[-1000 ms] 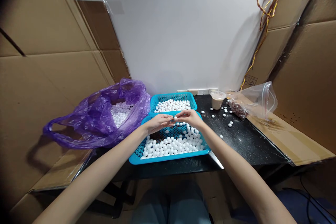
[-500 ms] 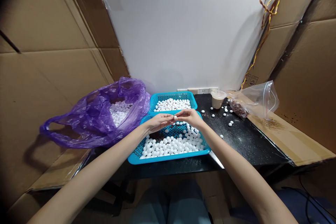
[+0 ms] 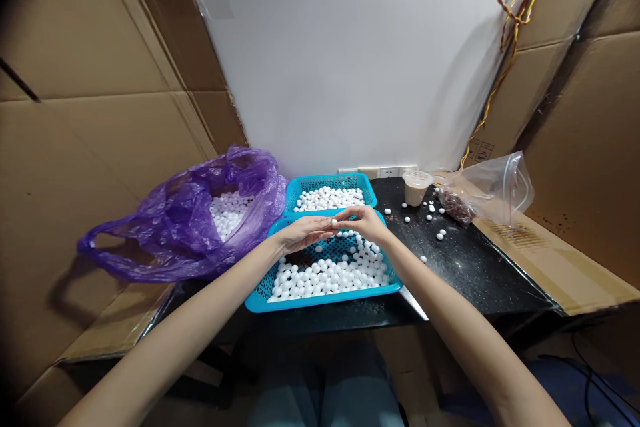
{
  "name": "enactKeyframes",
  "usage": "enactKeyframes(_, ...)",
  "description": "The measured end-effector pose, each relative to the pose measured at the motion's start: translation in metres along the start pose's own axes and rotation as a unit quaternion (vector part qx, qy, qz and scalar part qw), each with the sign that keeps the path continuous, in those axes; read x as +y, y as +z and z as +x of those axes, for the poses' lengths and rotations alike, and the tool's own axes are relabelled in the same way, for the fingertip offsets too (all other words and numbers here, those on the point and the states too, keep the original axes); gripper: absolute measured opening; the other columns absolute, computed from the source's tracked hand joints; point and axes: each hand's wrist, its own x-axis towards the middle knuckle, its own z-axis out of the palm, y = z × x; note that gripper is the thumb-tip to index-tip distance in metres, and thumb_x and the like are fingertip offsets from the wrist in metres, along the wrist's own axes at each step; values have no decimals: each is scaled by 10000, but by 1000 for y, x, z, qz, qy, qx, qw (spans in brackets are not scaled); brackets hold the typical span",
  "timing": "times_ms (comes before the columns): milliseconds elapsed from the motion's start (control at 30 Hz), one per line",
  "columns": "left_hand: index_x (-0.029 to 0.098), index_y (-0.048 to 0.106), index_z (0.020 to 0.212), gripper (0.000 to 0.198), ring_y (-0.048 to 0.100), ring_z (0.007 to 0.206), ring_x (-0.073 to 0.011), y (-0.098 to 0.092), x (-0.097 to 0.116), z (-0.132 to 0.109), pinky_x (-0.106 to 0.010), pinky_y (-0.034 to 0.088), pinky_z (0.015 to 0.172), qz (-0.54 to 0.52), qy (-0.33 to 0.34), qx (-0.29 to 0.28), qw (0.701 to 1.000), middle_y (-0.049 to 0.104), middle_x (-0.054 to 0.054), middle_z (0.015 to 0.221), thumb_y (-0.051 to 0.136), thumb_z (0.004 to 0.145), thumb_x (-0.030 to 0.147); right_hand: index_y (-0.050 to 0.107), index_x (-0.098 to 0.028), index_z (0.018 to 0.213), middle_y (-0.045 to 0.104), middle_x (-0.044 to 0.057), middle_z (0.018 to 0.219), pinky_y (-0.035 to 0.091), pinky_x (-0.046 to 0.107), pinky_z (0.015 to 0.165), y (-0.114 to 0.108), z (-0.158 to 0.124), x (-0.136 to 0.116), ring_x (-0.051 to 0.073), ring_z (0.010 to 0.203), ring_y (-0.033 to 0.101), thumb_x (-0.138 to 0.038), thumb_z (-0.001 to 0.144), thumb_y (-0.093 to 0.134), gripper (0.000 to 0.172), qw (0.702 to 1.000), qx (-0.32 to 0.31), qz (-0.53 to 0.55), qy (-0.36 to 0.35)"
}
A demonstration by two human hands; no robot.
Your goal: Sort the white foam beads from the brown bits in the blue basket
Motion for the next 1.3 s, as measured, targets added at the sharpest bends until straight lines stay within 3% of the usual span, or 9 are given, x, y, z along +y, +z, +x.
enactKeyframes(133, 107, 670, 847, 153, 613, 891, -135, 3, 1, 0, -255, 410, 908, 0, 9, 8, 1000, 667, -72, 899, 690, 742, 217, 726, -159, 781, 716, 60, 789, 502, 324, 718, 0, 0, 0, 204, 751, 660, -358, 593, 766, 277, 1000, -2, -4, -3)
enactKeyframes(533, 128, 523, 694, 339, 623, 821, -147, 5, 1, -1, -312, 404, 905, -4, 14, 36, 999, 658, -52, 789, 806, 579, 276, 727, -160, 756, 716, 59, 768, 511, 328, 699, 2, -2, 0, 215, 744, 664, -381, 582, 767, 284, 1000, -2, -13, -12)
enactKeyframes(833, 118, 628, 857, 216, 615, 921, -164, 5, 3, 0, -284, 417, 917, 7, 37, 30, 999, 664, -81, 910, 690, 736, 286, 731, -173, 812, 707, 58, 811, 507, 327, 714, -1, 1, 3, 213, 772, 651, -406, 610, 744, 308, 999, 14, -37, -19)
enactKeyframes(1033, 123, 602, 882, 308, 630, 885, -162, 4, 1, -1, -309, 434, 907, 64, 38, 45, 996, 664, -78, 899, 745, 668, 294, 727, -162, 813, 701, 62, 783, 514, 322, 689, -1, 0, 2, 208, 743, 648, -411, 625, 735, 312, 998, -10, -58, -22)
enactKeyframes(1167, 117, 566, 906, 370, 647, 826, -180, 2, -2, 1, -337, 476, 842, 131, 57, 88, 986, 673, -96, 867, 743, 656, 326, 714, -162, 835, 695, 70, 827, 510, 325, 692, 0, 1, 1, 204, 764, 635, -391, 655, 719, 291, 997, -18, -75, -30)
enactKeyframes(1300, 157, 527, 912, 338, 639, 776, -191, -10, -3, 1, -343, 489, 762, 226, 123, 217, 942, 657, -42, 758, 712, 676, 312, 657, -202, 1026, 675, 65, 971, 500, 315, 723, 0, 2, 4, 177, 793, 618, -352, 674, 712, 387, 994, -26, -98, -31)
